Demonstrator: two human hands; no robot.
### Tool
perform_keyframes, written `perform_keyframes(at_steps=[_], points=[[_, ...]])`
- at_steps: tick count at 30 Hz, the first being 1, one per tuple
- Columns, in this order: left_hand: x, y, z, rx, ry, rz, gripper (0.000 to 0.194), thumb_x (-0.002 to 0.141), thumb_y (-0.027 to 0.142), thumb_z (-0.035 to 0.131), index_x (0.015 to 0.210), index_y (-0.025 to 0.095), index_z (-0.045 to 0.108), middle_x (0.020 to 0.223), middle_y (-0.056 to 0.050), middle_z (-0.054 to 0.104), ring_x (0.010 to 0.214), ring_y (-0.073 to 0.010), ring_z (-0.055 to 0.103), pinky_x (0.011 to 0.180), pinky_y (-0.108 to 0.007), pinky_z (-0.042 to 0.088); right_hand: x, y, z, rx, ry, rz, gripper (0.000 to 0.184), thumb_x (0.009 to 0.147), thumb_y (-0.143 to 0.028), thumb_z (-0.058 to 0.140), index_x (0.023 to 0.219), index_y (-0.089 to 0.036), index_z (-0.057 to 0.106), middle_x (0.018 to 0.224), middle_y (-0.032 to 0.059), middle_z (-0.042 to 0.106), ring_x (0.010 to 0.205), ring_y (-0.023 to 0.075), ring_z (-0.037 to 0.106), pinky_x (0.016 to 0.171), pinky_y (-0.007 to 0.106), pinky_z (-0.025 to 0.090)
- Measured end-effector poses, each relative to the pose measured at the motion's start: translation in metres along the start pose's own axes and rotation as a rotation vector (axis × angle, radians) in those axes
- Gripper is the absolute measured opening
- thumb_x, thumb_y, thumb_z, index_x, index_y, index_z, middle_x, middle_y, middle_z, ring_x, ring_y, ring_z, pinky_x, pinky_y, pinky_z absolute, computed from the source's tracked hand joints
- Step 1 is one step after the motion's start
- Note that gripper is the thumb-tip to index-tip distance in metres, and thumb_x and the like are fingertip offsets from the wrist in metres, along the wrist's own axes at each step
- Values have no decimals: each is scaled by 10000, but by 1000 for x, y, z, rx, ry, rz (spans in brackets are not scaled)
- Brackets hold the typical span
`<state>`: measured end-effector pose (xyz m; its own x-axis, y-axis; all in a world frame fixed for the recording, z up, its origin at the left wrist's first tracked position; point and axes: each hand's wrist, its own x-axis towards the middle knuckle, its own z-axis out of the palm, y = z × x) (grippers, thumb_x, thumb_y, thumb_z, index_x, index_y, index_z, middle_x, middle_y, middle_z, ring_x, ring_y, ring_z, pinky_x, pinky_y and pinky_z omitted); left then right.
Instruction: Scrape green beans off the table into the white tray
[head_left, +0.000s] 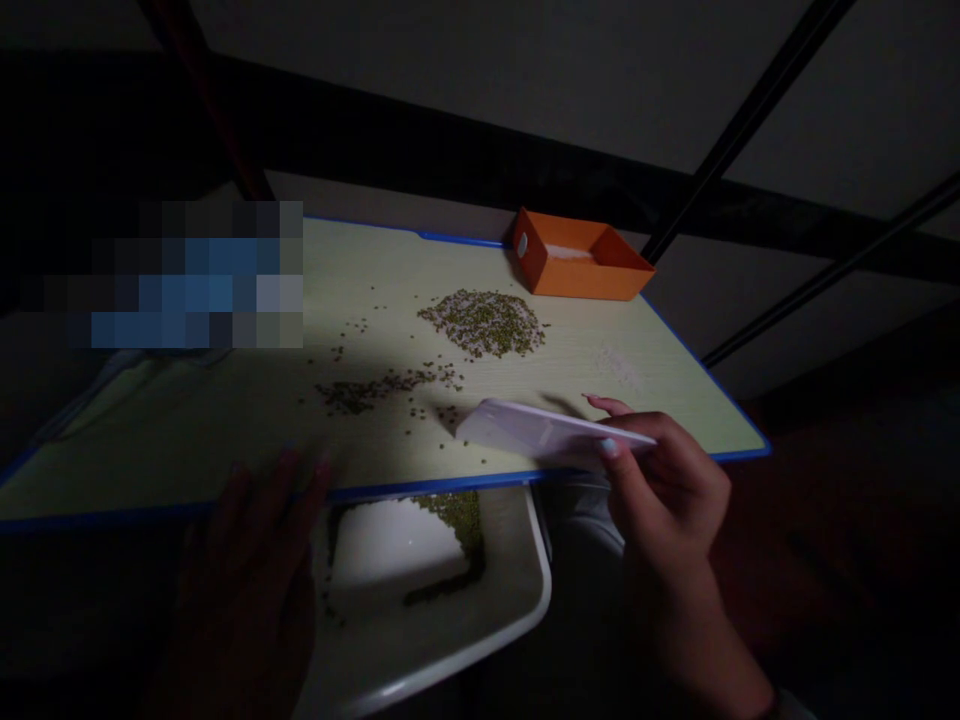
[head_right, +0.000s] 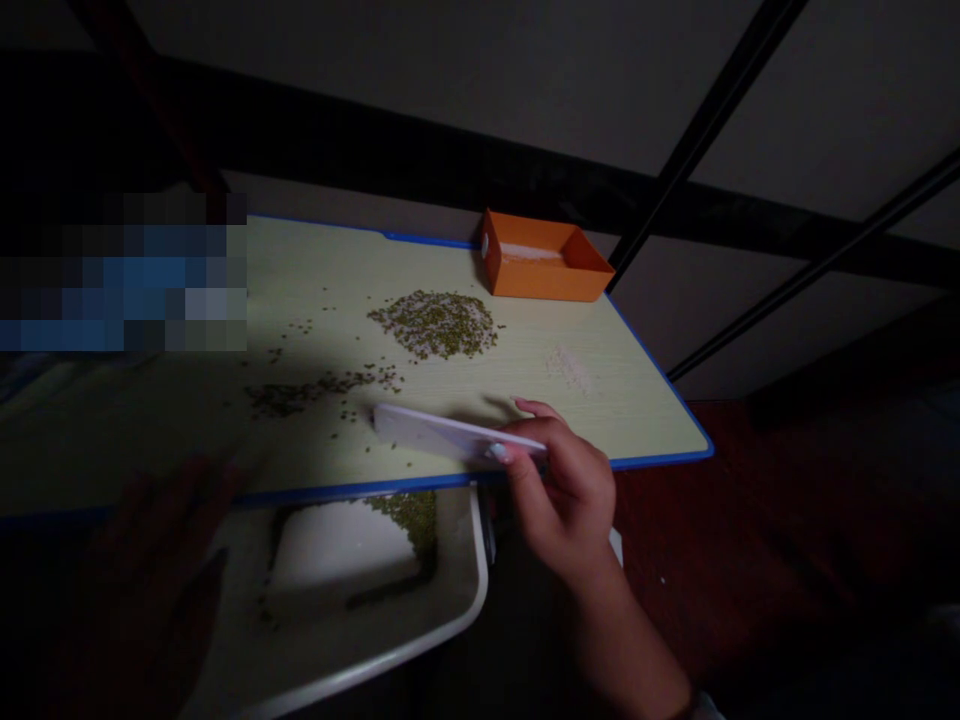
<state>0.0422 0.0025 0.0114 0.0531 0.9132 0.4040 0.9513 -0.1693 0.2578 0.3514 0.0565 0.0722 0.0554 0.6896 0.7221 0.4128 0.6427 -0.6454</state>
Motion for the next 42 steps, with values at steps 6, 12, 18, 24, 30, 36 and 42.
perform_keyframes(at_steps=[6, 12, 18, 24, 30, 36, 42], points=[[-1, -2, 1, 7, 10, 2, 685, 893, 247, 389, 1508, 450, 167, 1625, -16, 376, 1568, -294, 170, 1179, -725, 338, 0, 0, -1, 27, -5, -5, 125, 877, -98, 664, 851, -217, 692, 691, -75, 671, 616, 92, 660, 1005, 340, 548], [-2, -6, 3, 17, -18, -7, 688, 894, 239, 380, 1507, 457, 156, 1640, -8, 348, 1566, -292, 184, 1171, -720, 352, -2, -1, 3, 37, 6, 5, 111, 863, -116, 673, 842, -220, 705, 676, -55, 683, 684, 141, 707, 981, 412, 568], [-1, 4, -1, -13, -2, -33, 695, 898, 219, 376, 1509, 456, 143, 1631, -13, 367, 1570, -279, 167, 1195, -709, 324, 2, -2, 12, -19, -10, -23, 96, 876, -144, 664, 858, -231, 700, 662, -39, 683, 709, 172, 720, 919, 414, 596], [1, 2, -2, -18, -24, -31, 737, 870, 222, 422, 1498, 490, 144, 1626, 15, 375, 1561, -303, 191, 1200, -704, 322, 8, -3, 20, 7, -78, -21, 90, 901, -177, 644, 859, -243, 688, 699, -31, 695, 759, 171, 722, 902, 373, 589], [0, 3, -3, -2, -37, -41, 706, 896, 215, 378, 1507, 468, 134, 1630, -19, 369, 1564, -295, 177, 1182, -721, 339, 8, -3, 17, 55, -99, 34, 98, 906, -188, 645, 829, -238, 679, 707, -32, 696, 743, 155, 713, 846, 348, 600], [-1, -2, -2, 26, -42, -9, 714, 896, 219, 397, 1512, 454, 123, 1638, -34, 352, 1561, -307, 184, 1162, -729, 362, 5, -7, 16, 114, -104, -17, 90, 878, -152, 665, 847, -229, 701, 702, -35, 701, 785, 171, 726, 921, 412, 600], [-1, 2, -3, 6, -64, -33, 712, 898, 221, 389, 1508, 469, 117, 1650, -21, 328, 1567, -290, 158, 1181, -713, 344, 0, -19, 15, 121, -120, -123, 166, 857, -86, 654, 935, -224, 704, 783, -24, 755, 671, 148, 710, 968, 451, 591]])
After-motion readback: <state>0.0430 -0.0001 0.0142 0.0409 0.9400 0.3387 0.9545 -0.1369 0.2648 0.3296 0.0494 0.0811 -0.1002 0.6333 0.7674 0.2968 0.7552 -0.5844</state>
